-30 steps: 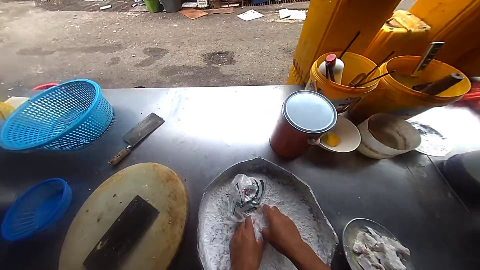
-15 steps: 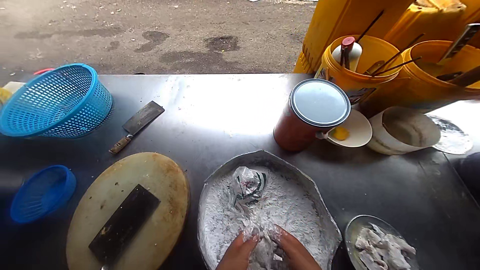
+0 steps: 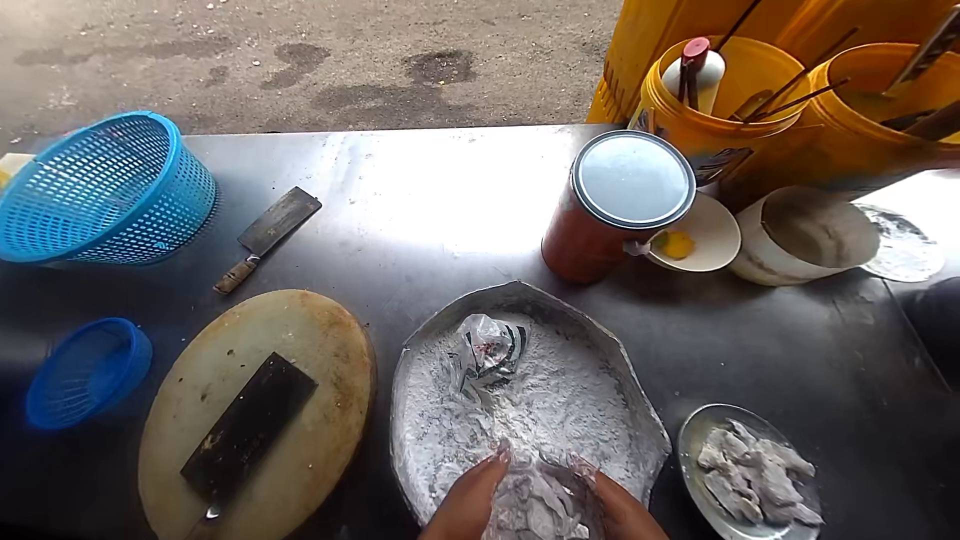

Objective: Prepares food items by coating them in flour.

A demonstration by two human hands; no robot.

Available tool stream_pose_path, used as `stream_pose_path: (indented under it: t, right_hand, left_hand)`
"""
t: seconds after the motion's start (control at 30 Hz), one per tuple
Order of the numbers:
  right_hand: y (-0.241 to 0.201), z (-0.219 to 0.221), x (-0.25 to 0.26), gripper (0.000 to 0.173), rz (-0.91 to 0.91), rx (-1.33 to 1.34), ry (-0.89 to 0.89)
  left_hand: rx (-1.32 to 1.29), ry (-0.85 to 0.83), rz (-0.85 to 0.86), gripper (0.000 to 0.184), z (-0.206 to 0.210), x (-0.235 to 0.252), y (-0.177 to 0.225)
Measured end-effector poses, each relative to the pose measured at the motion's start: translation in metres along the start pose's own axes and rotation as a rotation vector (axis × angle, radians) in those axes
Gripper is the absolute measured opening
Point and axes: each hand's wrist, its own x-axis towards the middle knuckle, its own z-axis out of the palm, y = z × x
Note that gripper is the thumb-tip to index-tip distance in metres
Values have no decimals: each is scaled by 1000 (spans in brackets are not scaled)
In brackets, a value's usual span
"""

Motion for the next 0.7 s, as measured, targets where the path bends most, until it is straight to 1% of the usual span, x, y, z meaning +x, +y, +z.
stream_pose_path:
  t: [0.1, 0.17, 0.23, 0.33, 0.4, 0.47, 0.53, 0.57, 0.63, 0.7]
  right_hand:
    - [12, 0, 14, 41, 31, -17, 69]
    - [6, 5, 8, 38, -3, -33, 58]
    - [-4, 0, -3, 38, -29, -41, 34]
    - [6, 3, 13, 42, 10, 14, 117]
    - [-1, 5, 4, 39, -19, 39, 86]
    - [-2, -4, -3, 38, -48, 56, 47]
    - [6, -7, 1, 39, -42, 71, 90]
    - [5, -5, 0, 38, -58, 83, 109]
    - [-6, -7, -11, 35, -146, 90, 82]
    - [-12, -15, -19, 31, -219, 57, 72]
  left_hand:
    - [33, -5, -44, 49, 9, 12, -4]
    - [75, -24, -9, 48, 14, 8, 2]
    - [79, -19, 27, 47, 12, 2, 9]
    - [91, -18, -46, 52, 20, 21, 5]
    - [98, -35, -36, 50, 26, 16, 9]
    - [73, -54, -11, 48, 31, 5, 13]
    - [80, -50, -20, 48, 39, 5, 9]
    - [99, -41, -18, 48, 44, 5, 11]
    - [127, -34, 19, 46, 54, -7, 21]
    - [193, -68, 62, 43, 72, -18, 27]
